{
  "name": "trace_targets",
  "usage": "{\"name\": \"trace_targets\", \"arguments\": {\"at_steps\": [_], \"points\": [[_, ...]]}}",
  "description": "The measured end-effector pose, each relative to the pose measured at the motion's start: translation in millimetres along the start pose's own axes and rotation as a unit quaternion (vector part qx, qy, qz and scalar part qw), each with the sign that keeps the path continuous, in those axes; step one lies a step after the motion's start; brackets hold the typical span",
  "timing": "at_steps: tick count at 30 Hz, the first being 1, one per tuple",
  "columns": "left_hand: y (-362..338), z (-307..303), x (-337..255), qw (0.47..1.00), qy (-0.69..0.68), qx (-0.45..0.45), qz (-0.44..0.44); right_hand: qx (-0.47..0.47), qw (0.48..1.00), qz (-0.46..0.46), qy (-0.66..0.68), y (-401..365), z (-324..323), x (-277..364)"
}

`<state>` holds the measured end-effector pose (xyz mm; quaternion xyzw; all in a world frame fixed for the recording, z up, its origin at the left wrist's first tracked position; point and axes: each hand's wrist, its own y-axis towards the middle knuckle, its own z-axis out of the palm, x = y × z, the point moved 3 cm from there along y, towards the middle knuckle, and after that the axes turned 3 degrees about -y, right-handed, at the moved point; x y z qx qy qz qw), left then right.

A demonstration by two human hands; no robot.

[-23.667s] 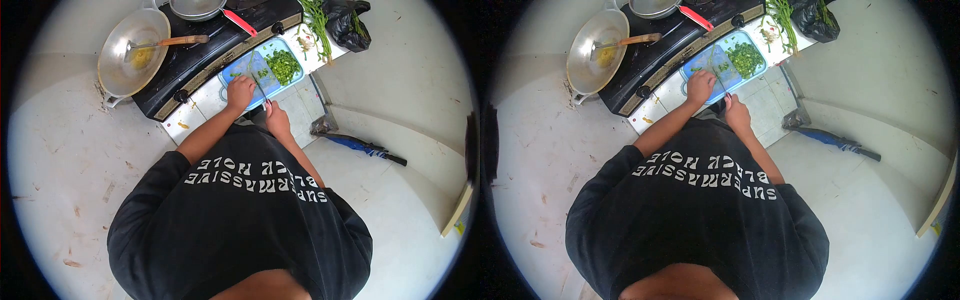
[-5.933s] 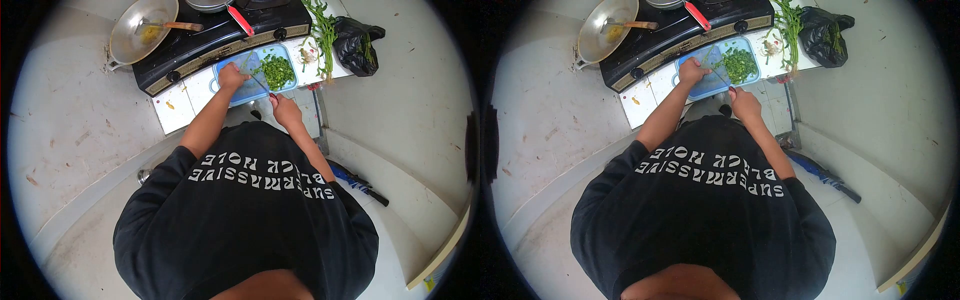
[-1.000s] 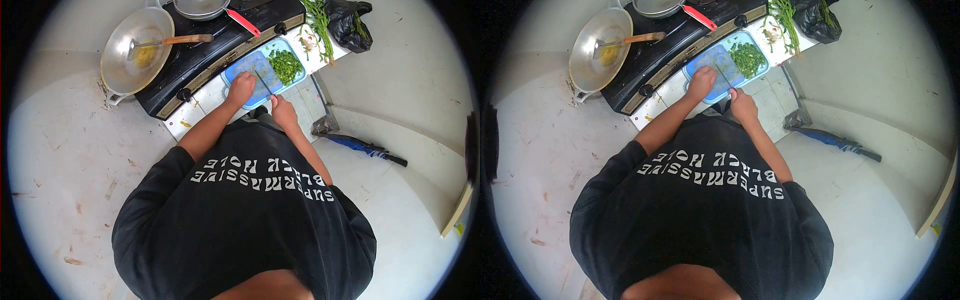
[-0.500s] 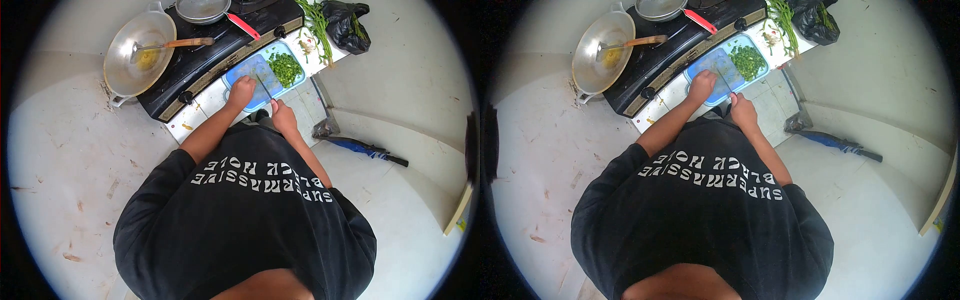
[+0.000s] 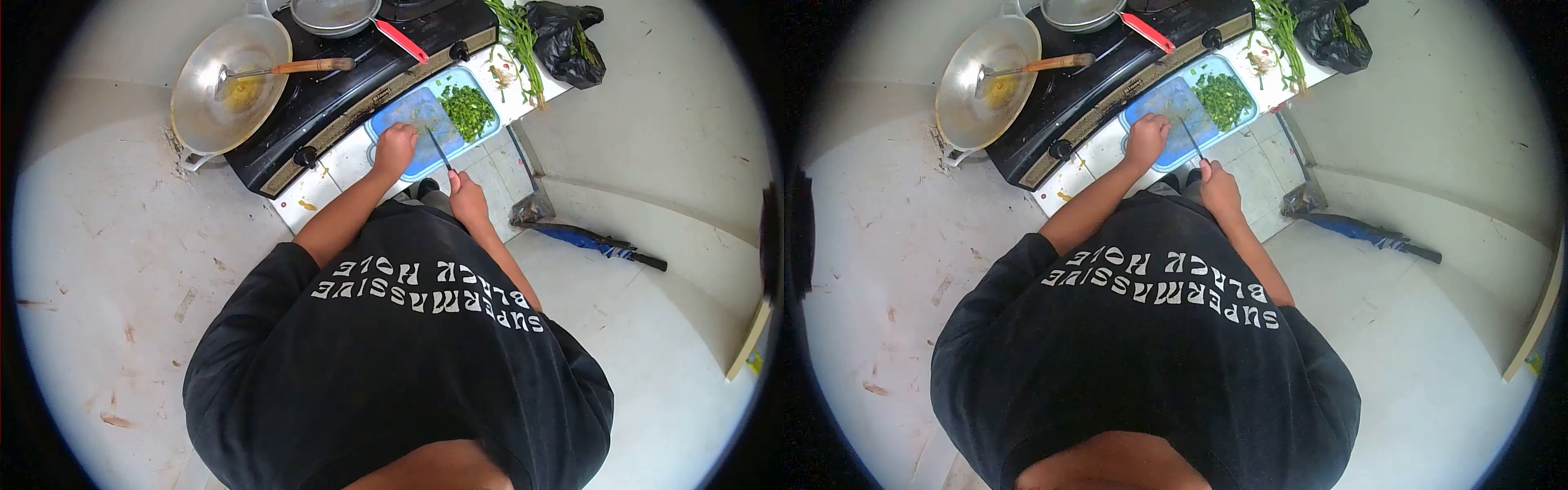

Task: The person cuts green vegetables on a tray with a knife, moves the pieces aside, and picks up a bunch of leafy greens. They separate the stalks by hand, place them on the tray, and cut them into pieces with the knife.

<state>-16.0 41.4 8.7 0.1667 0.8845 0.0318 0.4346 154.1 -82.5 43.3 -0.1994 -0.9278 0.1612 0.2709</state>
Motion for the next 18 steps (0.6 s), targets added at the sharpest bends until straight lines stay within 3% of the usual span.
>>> {"name": "trace_targets", "arguments": {"at_steps": [9, 18], "points": [[-4, 3, 6, 0.999, 0.008, 0.003, 0.044, 0.004, 0.999, -0.024, -0.030, 8, -3, 28], [-4, -2, 3, 0.999, 0.039, 0.015, -0.012, 0.008, 1.000, -0.007, -0.014, -4, 4, 3]]}}
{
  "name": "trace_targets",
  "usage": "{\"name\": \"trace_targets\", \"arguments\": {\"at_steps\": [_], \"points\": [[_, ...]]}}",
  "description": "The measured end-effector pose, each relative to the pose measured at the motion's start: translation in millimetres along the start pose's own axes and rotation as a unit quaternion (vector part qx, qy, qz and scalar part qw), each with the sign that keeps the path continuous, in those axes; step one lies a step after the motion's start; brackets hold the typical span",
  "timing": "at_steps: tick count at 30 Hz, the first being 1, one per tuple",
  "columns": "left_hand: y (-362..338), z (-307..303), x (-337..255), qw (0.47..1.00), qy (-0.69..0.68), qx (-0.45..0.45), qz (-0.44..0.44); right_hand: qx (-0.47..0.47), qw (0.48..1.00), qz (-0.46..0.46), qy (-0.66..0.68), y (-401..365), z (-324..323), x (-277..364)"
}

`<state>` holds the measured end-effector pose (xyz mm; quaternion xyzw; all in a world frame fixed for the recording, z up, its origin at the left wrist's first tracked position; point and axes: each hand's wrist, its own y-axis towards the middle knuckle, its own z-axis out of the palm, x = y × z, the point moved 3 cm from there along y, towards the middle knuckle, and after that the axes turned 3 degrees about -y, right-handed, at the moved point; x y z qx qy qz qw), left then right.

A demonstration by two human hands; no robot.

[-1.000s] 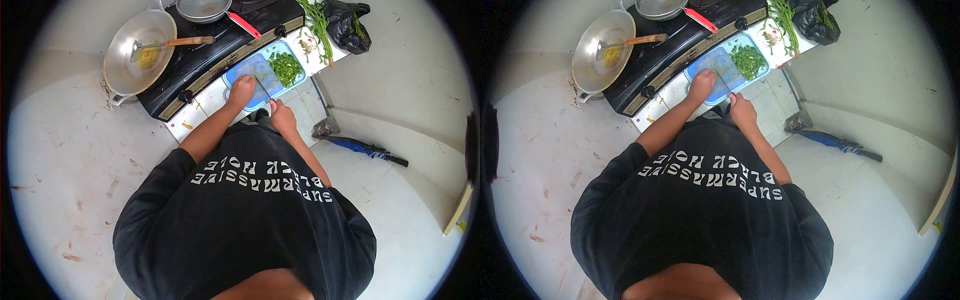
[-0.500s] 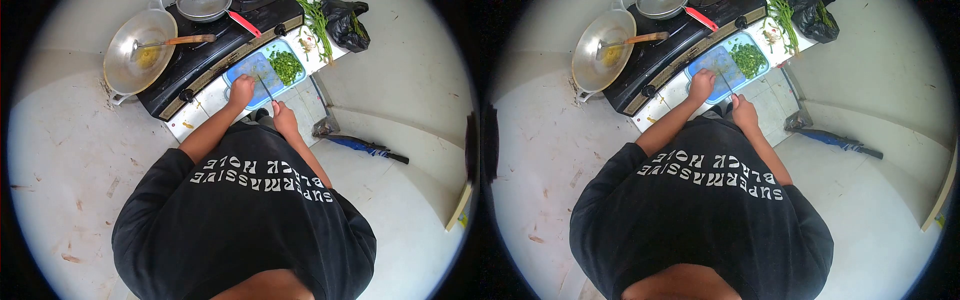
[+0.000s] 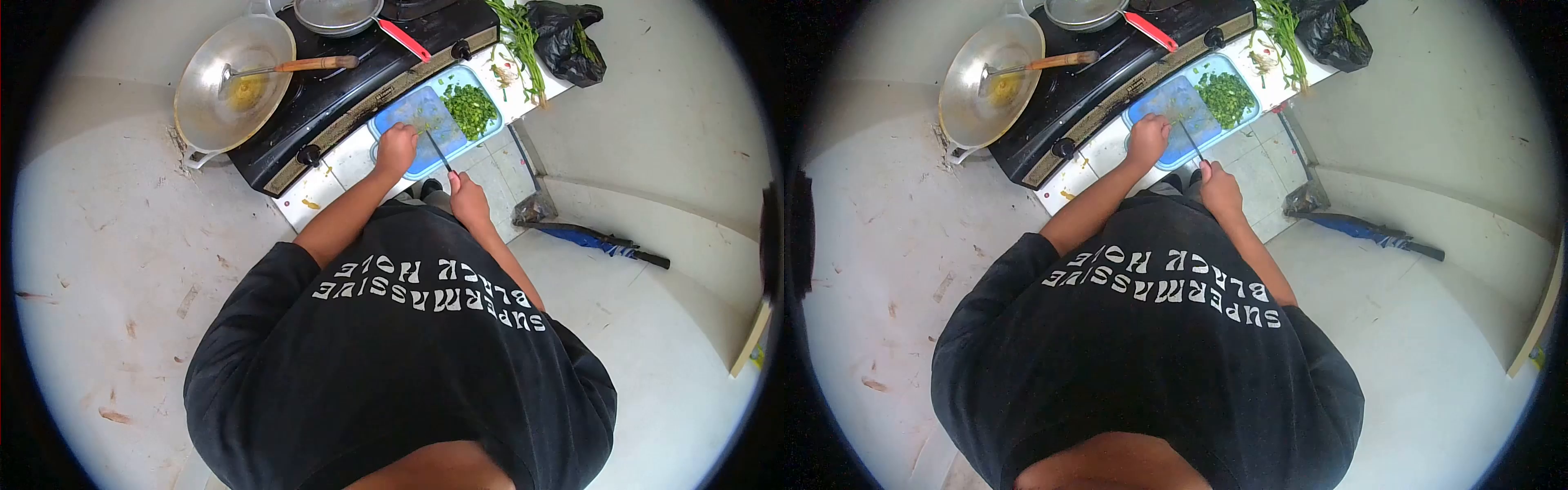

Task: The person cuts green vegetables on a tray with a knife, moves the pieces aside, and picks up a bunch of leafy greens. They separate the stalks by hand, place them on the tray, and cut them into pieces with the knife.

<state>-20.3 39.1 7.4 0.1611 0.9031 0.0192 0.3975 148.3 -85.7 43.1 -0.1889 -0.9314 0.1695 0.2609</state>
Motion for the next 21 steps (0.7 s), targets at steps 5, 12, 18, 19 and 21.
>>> {"name": "trace_targets", "arguments": {"at_steps": [5, 12, 18, 19, 21], "points": [[-3, 1, 4, 1.000, 0.003, 0.002, 0.013, -0.005, 0.999, -0.024, 0.026, 6, -2, 13], [-4, 2, 6, 0.999, -0.013, 0.003, 0.044, 0.006, 1.000, -0.008, -0.007, 11, 4, 19], [-1, 3, 9, 0.999, -0.018, -0.031, 0.001, 0.006, 1.000, 0.024, 0.014, 3, 3, -3], [0, 5, 9, 0.999, -0.020, -0.032, 0.000, 0.003, 0.999, 0.026, 0.022, 3, 0, -5], [2, 0, 10, 0.995, -0.085, -0.043, -0.029, 0.002, 1.000, 0.012, 0.024, 6, -1, 3]]}}
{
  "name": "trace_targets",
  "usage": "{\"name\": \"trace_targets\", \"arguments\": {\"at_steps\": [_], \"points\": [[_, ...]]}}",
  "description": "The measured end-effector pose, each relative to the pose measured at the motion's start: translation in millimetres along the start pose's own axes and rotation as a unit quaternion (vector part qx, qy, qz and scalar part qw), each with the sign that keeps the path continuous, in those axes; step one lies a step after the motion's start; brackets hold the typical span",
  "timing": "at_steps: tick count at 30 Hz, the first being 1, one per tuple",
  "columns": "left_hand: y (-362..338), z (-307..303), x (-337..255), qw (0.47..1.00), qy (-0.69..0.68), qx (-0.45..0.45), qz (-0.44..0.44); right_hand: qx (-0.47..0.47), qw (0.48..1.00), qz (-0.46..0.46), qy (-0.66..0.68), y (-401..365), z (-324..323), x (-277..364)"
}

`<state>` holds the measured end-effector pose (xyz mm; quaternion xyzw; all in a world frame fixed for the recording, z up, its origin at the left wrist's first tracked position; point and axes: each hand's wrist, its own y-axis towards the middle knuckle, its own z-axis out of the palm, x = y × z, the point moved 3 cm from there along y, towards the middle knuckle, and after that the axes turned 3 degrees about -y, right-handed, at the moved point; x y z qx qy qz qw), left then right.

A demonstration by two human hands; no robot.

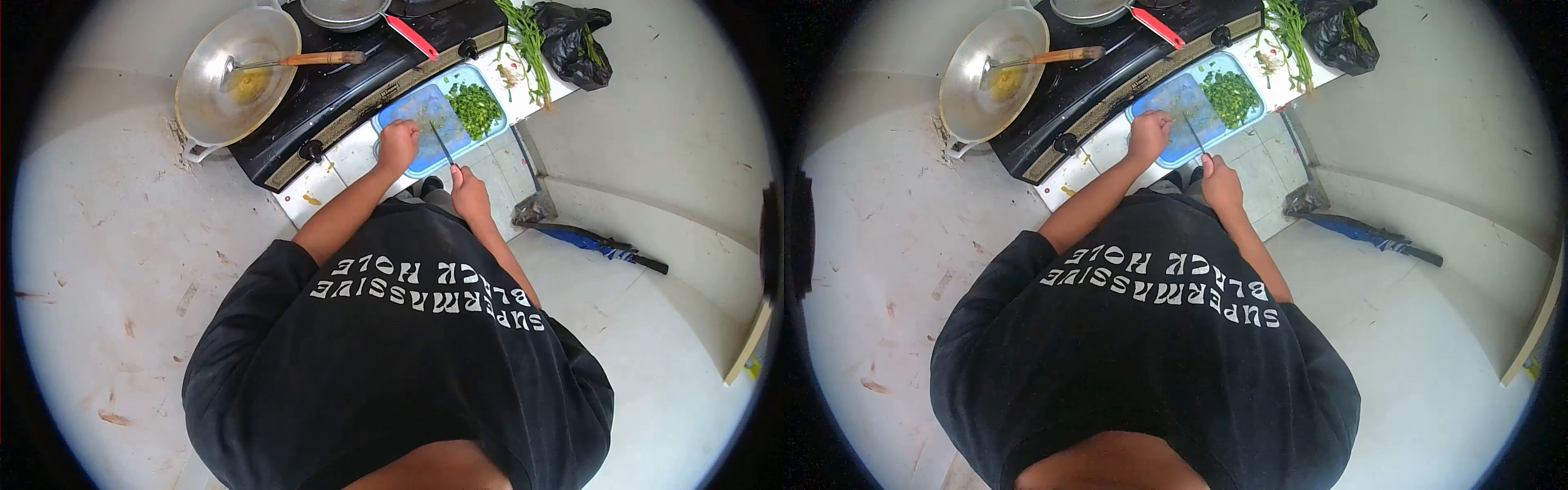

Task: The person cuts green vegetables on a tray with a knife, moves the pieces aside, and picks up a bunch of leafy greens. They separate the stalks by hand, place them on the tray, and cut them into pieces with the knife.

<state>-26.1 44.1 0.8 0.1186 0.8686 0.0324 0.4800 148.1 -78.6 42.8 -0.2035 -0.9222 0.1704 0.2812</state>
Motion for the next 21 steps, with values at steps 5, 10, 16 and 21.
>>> {"name": "trace_targets", "arguments": {"at_steps": [5, 10, 16, 21], "points": [[1, -4, 3, 0.987, 0.000, 0.036, -0.159, 0.017, 0.999, -0.031, -0.016, 1, 1, 20], [3, -3, 5, 0.984, 0.023, 0.043, -0.171, -0.001, 0.999, -0.035, -0.040, 8, 2, 22], [2, -11, 5, 0.981, 0.088, 0.043, -0.169, 0.006, 1.000, -0.002, -0.007, -7, 3, 1], [2, -13, 2, 0.977, 0.108, 0.049, -0.178, 0.012, 0.999, -0.036, -0.014, 0, -3, 18]]}}
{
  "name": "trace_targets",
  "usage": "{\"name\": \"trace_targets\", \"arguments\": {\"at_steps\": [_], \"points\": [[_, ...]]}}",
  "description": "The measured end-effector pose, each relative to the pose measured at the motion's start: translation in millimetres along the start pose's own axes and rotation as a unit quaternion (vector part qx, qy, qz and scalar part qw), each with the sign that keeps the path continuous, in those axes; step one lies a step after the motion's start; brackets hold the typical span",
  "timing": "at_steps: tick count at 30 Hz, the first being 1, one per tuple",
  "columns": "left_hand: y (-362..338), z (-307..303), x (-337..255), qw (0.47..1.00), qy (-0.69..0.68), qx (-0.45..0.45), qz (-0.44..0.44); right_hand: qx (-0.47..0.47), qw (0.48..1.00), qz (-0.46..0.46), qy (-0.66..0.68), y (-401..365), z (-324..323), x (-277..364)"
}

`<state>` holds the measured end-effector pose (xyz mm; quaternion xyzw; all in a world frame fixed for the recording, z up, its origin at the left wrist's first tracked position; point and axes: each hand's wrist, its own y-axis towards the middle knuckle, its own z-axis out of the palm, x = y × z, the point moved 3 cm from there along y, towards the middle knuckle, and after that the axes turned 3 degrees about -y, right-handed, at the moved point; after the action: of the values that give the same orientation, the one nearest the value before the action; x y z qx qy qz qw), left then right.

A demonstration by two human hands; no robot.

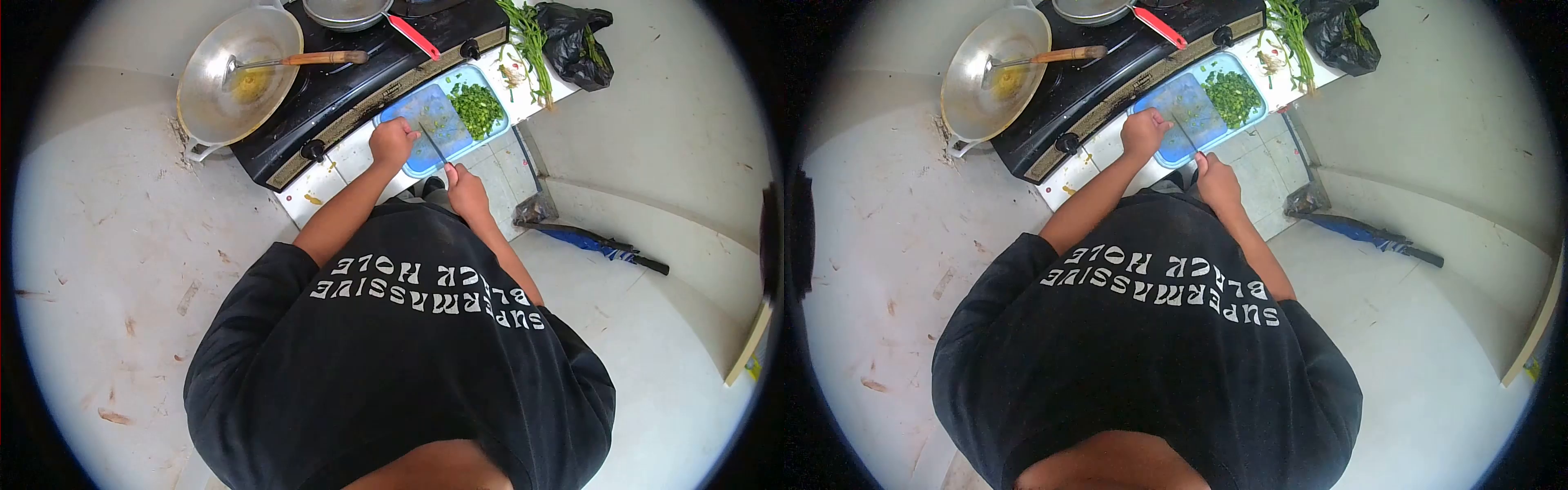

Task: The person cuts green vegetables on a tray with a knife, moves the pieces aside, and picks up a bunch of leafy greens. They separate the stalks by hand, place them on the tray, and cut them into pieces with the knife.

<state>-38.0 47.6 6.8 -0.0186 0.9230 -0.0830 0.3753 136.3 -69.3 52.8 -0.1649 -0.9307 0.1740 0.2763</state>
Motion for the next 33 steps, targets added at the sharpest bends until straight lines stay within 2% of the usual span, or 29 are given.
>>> {"name": "trace_targets", "arguments": {"at_steps": [10, 14, 19, 21, 33], "points": [[0, 4, 7, 1.000, -0.009, -0.008, 0.019, 0.012, 0.999, 0.026, -0.026, -2, 5, 0], [-3, 1, 10, 0.997, -0.035, -0.021, 0.060, 0.020, 0.998, 0.050, -0.017, -11, 4, -14], [-12, -4, 9, 0.992, -0.066, -0.035, 0.098, -0.010, 1.000, 0.017, 0.018, -5, 0, -11], [-15, -2, 11, 0.985, -0.074, -0.044, 0.148, -0.010, 1.000, 0.009, 0.015, -8, -4, -4], [-17, -3, 7, 0.987, -0.053, -0.036, 0.146, 0.020, 1.000, 0.002, -0.016, 4, 3, 11]]}}
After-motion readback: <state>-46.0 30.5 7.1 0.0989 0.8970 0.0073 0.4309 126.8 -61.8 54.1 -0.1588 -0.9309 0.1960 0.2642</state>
